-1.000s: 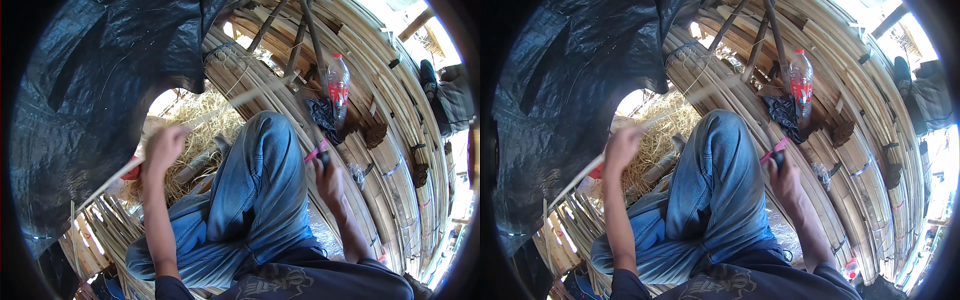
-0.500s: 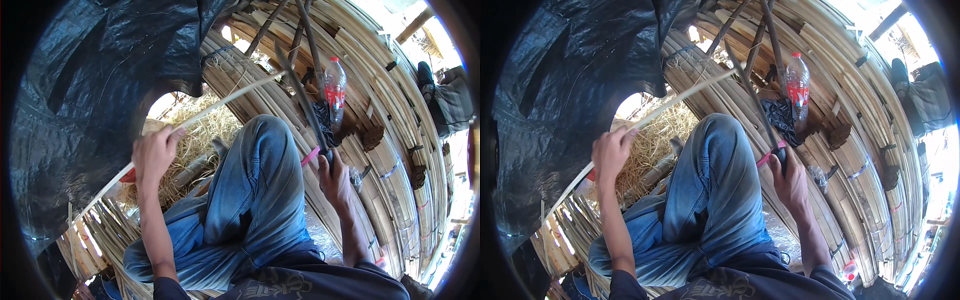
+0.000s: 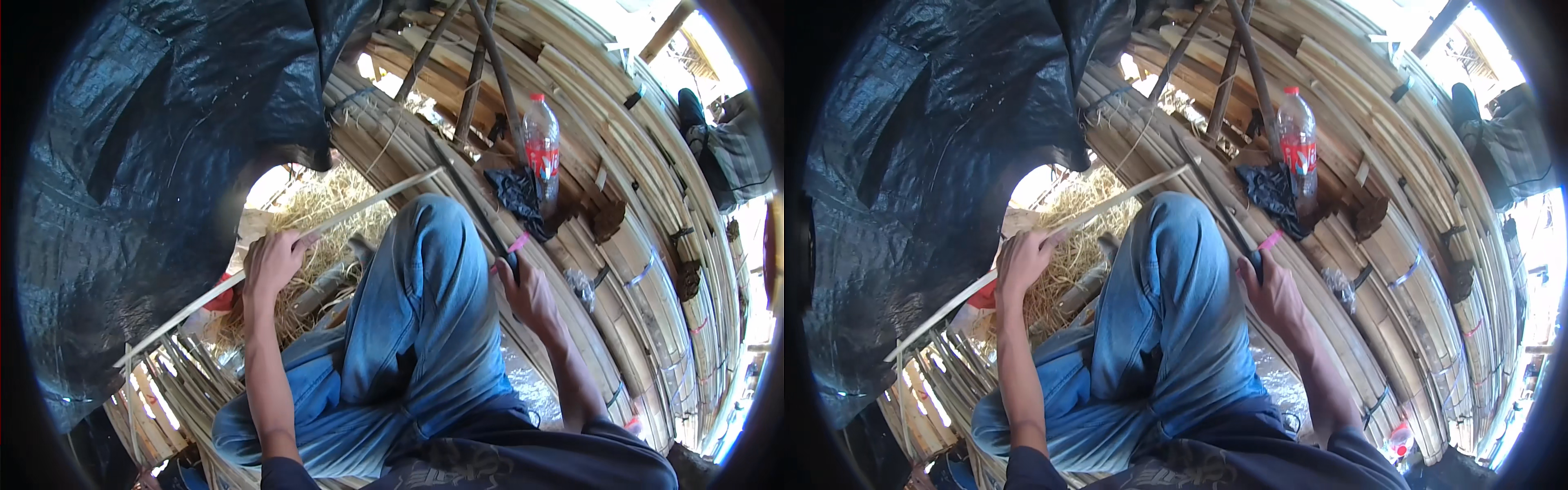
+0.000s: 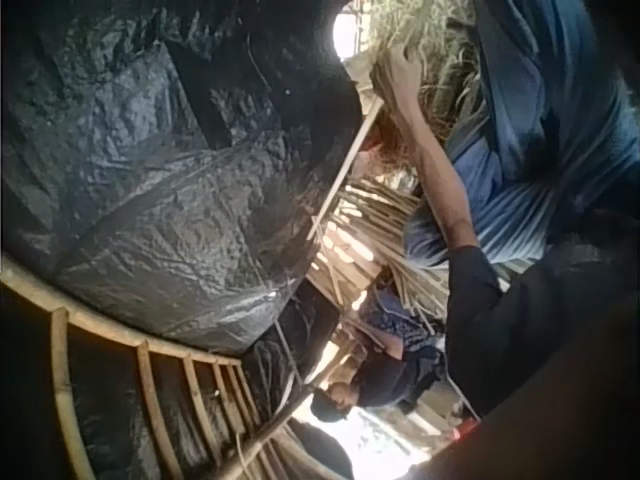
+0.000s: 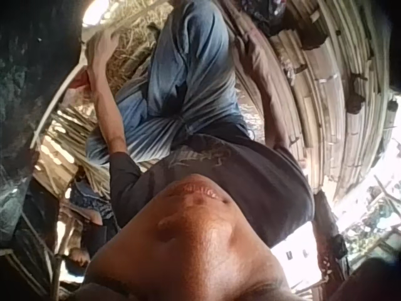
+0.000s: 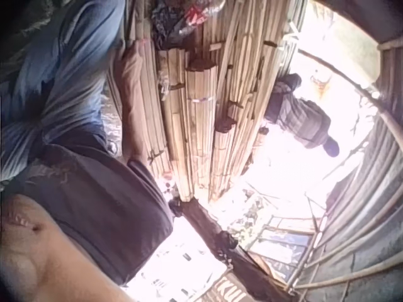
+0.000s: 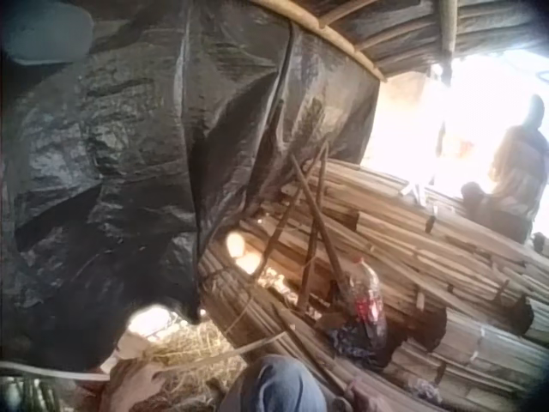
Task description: Shaving and refining thin bamboo strips using a large blade or machete.
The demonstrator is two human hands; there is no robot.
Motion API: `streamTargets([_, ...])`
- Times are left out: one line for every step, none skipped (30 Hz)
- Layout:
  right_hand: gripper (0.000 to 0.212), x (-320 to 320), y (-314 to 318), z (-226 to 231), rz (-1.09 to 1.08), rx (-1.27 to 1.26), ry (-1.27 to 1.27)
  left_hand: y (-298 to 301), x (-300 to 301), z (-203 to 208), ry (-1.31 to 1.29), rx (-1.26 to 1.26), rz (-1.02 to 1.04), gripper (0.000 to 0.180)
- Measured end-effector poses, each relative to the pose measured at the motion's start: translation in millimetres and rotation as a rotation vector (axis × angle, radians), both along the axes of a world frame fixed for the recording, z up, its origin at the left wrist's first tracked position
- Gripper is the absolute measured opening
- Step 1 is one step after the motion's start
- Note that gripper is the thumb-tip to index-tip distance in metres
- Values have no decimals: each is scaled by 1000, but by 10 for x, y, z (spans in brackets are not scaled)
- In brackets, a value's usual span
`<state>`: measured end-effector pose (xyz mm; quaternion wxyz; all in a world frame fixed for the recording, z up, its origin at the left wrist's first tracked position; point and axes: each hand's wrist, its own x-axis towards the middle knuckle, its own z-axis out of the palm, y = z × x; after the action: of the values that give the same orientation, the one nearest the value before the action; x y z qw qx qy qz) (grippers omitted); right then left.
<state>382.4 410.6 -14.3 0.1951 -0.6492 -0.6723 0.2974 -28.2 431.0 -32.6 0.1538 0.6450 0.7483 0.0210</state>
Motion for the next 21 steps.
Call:
streamTargets([40, 1, 25, 51, 6, 14, 6, -36, -75, -19, 92, 149, -64, 55])
streamTargets([38, 16, 13, 83, -3, -6, -33, -76, -63, -9, 91, 154, -64, 55])
streamTargets([36, 31, -2, 94, -11, -27, -73, -123, -56, 2, 115, 264, -99, 52])
streamTargets([32, 47, -22, 74, -37, -26, -83, -141, -57, 15, 138, 373, -135, 52])
streamTargets([32, 44, -51, 109, -37, -22, -87, -136, -43, 104, 134, 378, -133, 52])
streamTargets([31, 30, -92, 141, -56, 56, -26, -147, -23, 214, 112, 354, -82, 51])
streamTargets([30, 21, -120, 180, -76, 133, 35, -163, -12, 317, 89, 330, -32, 50])
streamTargets([30, 23, -145, 263, -93, 117, 73, -196, -9, 424, 61, 329, 25, 43])
streamTargets([30, 42, -159, 263, -93, 111, 68, -222, -9, 499, 57, 323, 25, 43])
streamTargets([30, 79, -173, 254, -65, 221, 104, -244, -10, 557, 78, 524, -9, 40])
streamTargets([31, 108, -187, 236, -37, 334, 141, -254, -18, 593, 100, 730, -45, 37])
streamTargets([31, 144, -204, 168, -36, 346, 151, -262, 4, 605, 103, 698, -45, 36])
streamTargets([33, 205, -230, 36, -40, 295, 172, -213, -14, 476, 98, 699, -47, 36])
streamTargets([35, 135, -209, 10, -67, 127, 90, -161, -66, 211, -72, 426, -25, 36])
streamTargets([36, 55, -194, -4, -96, -41, 1, -117, -78, -50, -245, 150, -3, 37])
streamTargets([31, 22, -184, -169, -43, 23, -89, -97, -59, -250, -194, 49, -18, 38])
streamTargets([31, 2, -159, -164, -38, 33, -87, -28, -28, -336, -145, -42, -33, 39])
streamTargets([31, -12, -154, -149, -25, 36, -43, -15, -40, -389, -143, -31, -28, 39])
streamTargets([32, -22, -126, -141, -10, 39, 3, -27, -56, -436, -176, -48, 7, 41])
streamTargets([32, -6, -131, -177, -2, 99, -3, -74, -23, -412, -213, -81, 30, 44])
streamTargets([32, 4, -85, -122, -9, 42, -5, -85, -23, -374, -213, -87, 24, 44])
